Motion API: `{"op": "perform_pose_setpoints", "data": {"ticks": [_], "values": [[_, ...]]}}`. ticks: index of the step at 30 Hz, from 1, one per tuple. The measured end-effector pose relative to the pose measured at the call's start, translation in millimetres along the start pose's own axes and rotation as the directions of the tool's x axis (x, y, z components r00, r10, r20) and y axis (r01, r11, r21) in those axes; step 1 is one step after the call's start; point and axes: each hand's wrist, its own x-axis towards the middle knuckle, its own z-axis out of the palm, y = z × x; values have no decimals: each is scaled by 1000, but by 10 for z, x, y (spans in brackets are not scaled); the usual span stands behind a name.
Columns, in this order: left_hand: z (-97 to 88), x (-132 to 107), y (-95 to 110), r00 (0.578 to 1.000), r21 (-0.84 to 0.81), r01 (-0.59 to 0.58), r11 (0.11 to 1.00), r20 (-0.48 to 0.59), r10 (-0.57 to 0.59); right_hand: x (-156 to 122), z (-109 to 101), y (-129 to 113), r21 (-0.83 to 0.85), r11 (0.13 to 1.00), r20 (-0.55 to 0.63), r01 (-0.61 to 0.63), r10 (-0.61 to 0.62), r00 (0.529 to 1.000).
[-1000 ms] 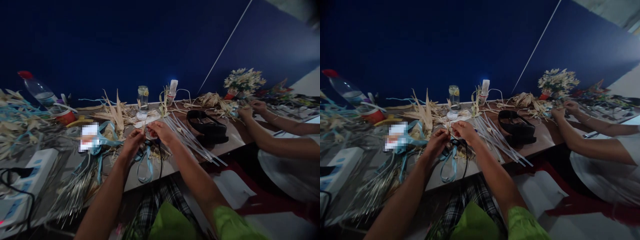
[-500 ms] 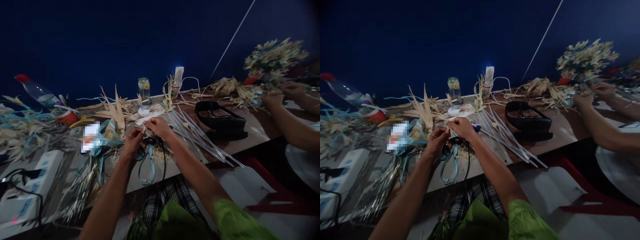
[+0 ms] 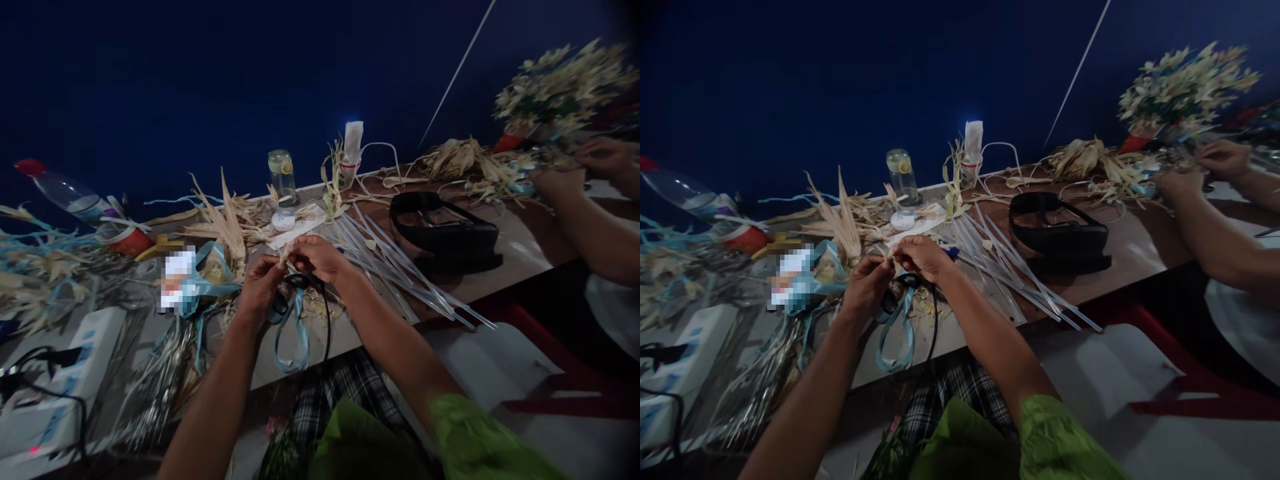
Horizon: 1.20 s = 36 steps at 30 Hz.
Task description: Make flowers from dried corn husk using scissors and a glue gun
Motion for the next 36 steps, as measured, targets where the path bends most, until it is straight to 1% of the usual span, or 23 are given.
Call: {"op": "perform_pose_setpoints", "data": {"ticks": [3,6,13,18,21,25,29,36], "values": [[17,2,19,1000,-49,7,999,0,-7,0,1,11,68,997,58,-19,15,998],[3,11,15,1000,-62,12,998,29,-10,4,4,34,69,998,87,3,-9,996],[-13,27,-1,997,-87,59,994,46,-55,-18,13,41,78,997,75,17,-23,997],[-32,36,-8,995,-121,91,989,55,-85,1,5,53,107,994,76,-9,1,997],[-46,33,-9,994,-122,97,988,69,-89,26,-6,75,110,994,73,10,-18,997],[-54,33,-6,992,-123,104,987,80,-94,40,-5,89,124,992,106,16,-29,994],[-51,38,0,994,-131,89,987,78,-79,26,12,84,169,985,173,-29,-1,985],[-55,38,-20,995,-134,17,991,97,-4,31,-2,110,266,957,219,-115,56,974]]}}
